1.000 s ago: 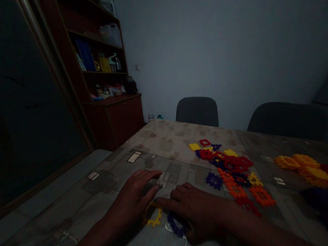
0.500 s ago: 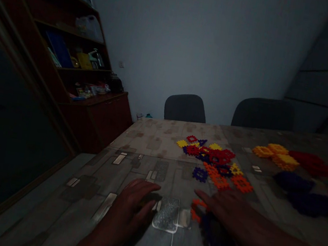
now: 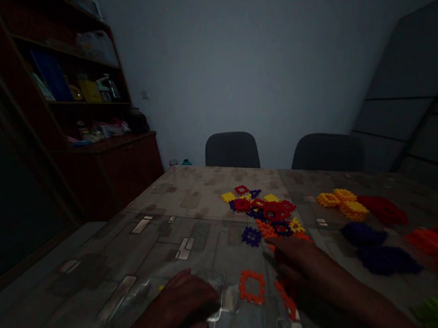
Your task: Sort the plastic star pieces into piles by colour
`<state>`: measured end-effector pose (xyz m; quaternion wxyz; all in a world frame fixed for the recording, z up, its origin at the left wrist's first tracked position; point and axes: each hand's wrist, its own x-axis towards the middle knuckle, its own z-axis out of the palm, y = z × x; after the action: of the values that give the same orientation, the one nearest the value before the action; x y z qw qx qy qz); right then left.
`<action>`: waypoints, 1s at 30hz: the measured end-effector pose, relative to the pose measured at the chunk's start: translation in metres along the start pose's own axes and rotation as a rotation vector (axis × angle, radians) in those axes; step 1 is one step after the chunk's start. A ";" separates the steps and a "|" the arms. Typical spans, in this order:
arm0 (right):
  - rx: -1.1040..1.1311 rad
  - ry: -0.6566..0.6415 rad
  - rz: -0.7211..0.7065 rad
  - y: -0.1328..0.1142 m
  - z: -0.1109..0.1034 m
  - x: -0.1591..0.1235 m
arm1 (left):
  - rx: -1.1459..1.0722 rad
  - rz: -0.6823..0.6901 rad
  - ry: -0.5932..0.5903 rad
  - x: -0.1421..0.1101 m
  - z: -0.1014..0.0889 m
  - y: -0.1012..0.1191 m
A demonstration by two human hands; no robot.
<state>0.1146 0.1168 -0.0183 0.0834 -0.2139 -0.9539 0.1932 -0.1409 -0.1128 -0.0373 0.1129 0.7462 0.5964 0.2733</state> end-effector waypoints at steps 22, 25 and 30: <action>-0.135 -0.013 0.129 0.077 -0.010 0.064 | 0.029 0.021 0.006 -0.004 0.026 -0.024; -0.144 0.028 0.140 0.074 -0.019 0.059 | 0.054 0.015 0.003 -0.002 0.024 -0.020; -0.100 0.068 0.157 0.070 -0.035 0.037 | 0.070 0.006 -0.025 -0.001 0.019 -0.015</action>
<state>0.1165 0.2027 -0.0116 0.0895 -0.2984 -0.9393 0.1437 -0.1434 -0.1071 -0.0608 0.0932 0.7550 0.6018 0.2431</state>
